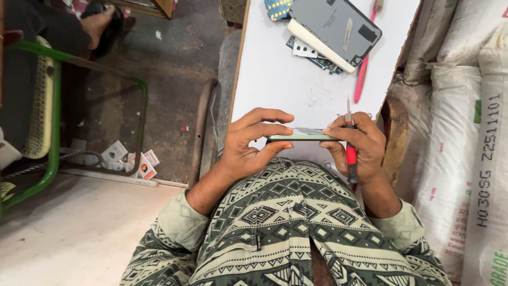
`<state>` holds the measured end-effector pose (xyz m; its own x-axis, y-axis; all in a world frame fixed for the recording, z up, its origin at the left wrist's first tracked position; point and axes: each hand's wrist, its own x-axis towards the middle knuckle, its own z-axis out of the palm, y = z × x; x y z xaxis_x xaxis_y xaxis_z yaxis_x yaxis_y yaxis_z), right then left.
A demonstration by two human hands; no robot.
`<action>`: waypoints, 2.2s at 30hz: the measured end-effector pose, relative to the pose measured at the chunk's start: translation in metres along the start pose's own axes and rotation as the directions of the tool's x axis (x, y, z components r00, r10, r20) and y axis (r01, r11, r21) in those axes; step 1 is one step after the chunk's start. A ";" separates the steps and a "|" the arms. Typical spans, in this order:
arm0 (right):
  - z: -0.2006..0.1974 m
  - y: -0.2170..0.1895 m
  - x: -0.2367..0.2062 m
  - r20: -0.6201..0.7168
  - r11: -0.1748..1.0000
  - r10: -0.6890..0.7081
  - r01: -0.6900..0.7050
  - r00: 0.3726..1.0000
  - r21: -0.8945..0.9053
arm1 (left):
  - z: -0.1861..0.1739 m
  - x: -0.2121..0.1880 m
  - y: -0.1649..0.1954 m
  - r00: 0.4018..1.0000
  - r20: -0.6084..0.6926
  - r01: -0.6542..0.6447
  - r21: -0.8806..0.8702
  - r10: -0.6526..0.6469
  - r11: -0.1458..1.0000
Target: The person disassembles a smartphone by prying open the back cover and removing screws. They use a screwdriver to loosen screws and separate the back panel, exposing the internal components.
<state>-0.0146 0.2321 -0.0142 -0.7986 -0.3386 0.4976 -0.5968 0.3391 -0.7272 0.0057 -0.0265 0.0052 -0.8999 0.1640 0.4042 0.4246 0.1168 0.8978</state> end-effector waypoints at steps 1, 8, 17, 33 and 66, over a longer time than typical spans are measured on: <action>0.001 0.000 0.001 -0.006 1.000 -0.011 0.011 1.000 0.013 | 0.001 0.001 0.000 1.000 0.001 0.017 -0.033 -0.016 0.999; 0.003 -0.003 -0.001 0.021 0.998 0.022 -0.023 1.000 0.053 | 0.000 0.004 -0.001 0.998 0.059 0.017 -0.094 -0.012 0.995; 0.009 -0.009 0.003 0.035 0.997 0.004 -0.007 0.999 0.083 | 0.004 0.003 -0.001 0.999 0.031 -0.036 -0.011 0.037 0.999; -0.024 -0.023 0.019 0.110 0.918 -0.382 0.390 0.918 -0.066 | 0.005 0.003 -0.040 0.742 0.548 0.645 -0.740 -0.387 0.190; 0.024 -0.001 0.036 0.286 0.653 0.549 -0.616 0.786 0.440 | 0.046 0.021 -0.009 0.954 -0.065 0.209 -0.551 -0.292 0.808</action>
<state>-0.0414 0.1988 -0.0066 -0.9327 -0.3310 -0.1432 0.1362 0.0444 -0.9897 -0.0121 0.0208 -0.0025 -0.9891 0.0589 0.1352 0.0994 -0.4111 0.9062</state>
